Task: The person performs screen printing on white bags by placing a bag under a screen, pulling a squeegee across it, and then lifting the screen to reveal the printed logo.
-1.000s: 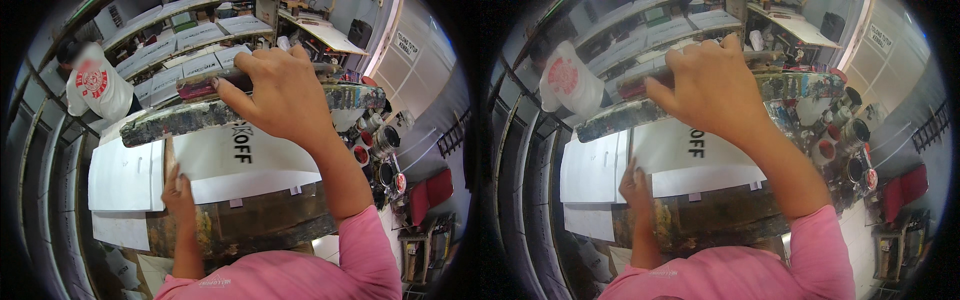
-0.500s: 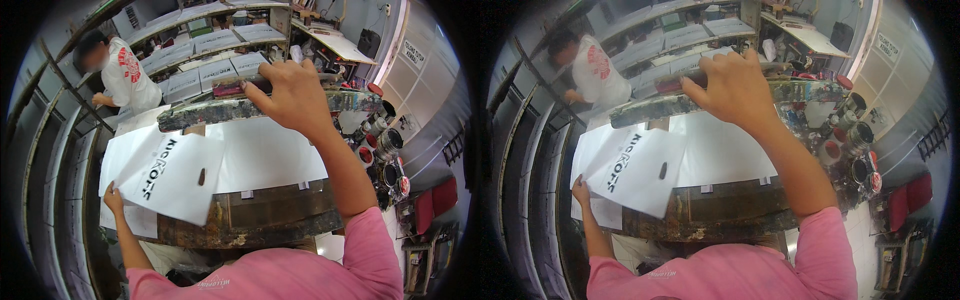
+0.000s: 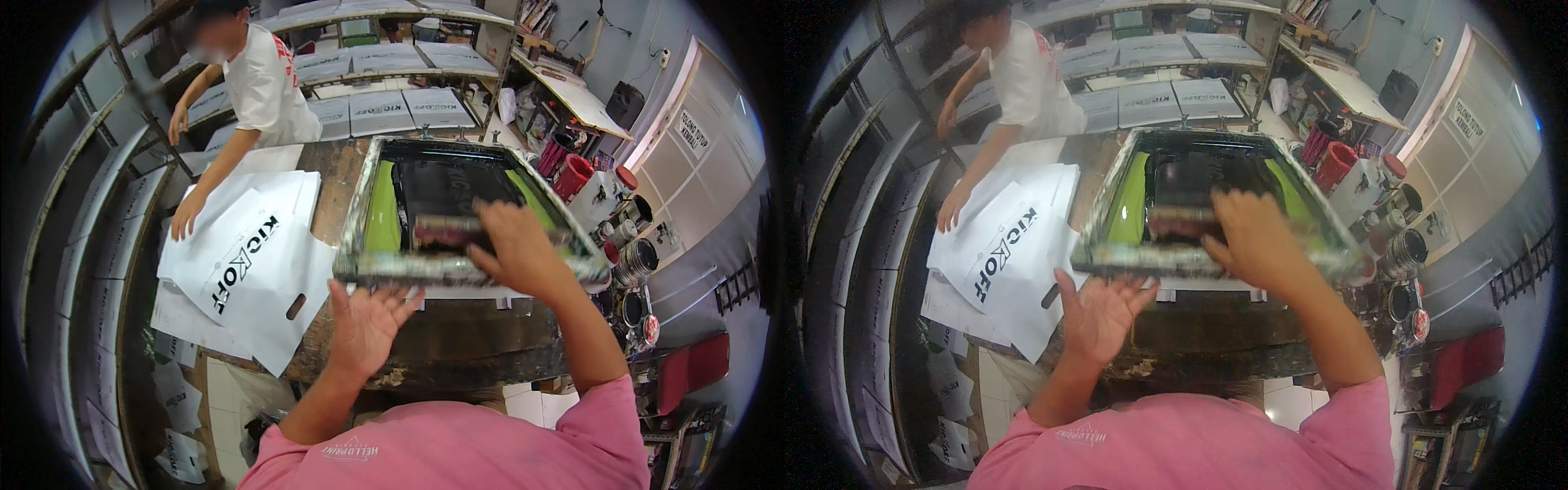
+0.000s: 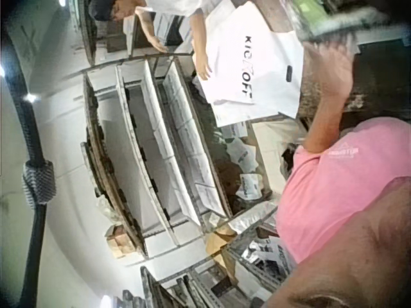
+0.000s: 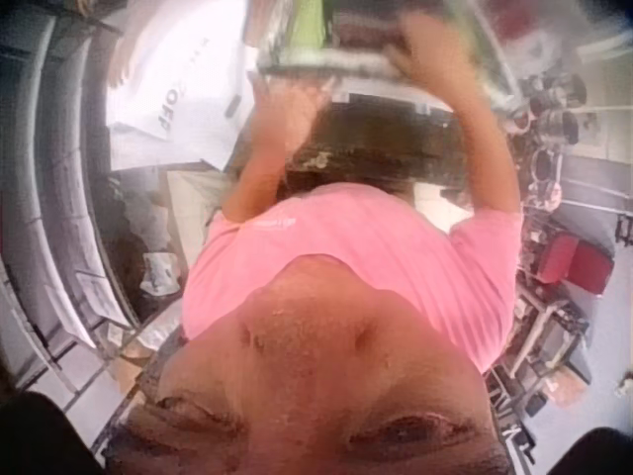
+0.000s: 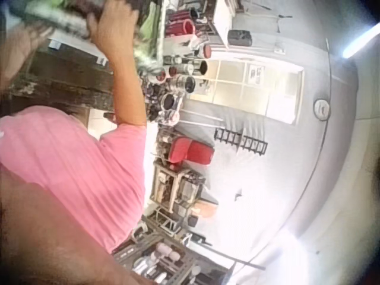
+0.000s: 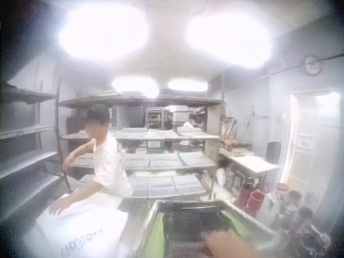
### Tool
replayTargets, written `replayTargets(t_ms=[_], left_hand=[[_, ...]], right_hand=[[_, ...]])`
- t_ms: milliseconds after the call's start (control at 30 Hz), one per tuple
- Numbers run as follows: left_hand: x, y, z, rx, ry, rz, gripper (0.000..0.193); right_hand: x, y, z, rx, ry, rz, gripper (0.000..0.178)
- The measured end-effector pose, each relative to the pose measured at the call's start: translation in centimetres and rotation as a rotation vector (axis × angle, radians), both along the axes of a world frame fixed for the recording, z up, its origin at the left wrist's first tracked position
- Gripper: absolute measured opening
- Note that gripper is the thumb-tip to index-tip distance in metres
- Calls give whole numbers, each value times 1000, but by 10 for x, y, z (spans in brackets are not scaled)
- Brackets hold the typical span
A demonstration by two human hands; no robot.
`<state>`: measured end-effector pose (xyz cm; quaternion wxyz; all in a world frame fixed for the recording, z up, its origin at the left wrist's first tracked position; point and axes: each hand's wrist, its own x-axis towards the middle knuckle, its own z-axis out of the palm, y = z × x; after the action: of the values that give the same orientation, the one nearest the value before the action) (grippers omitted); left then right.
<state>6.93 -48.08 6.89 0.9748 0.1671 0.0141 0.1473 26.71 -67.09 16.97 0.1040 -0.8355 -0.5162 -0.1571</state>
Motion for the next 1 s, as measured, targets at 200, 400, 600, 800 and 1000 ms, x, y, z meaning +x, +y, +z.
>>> replayTargets(t_ms=[200,400,600,800,1000], left_hand=[[-29,-13,-96,183,509,-87,109],[-28,-12,-119,124,702,-75,107],[-28,-5,-127,173,741,-118,106],[-24,-9,-113,105,791,-41,105],[-28,-9,-123,130,730,-75,106]], right_hand=[[49,-13,-119,-103,456,97,35],[218,91,-189,134,151,69,27],[332,159,-224,98,1,-36,25],[276,154,-214,24,-28,-55,44],[154,83,-211,56,52,-1,36]])
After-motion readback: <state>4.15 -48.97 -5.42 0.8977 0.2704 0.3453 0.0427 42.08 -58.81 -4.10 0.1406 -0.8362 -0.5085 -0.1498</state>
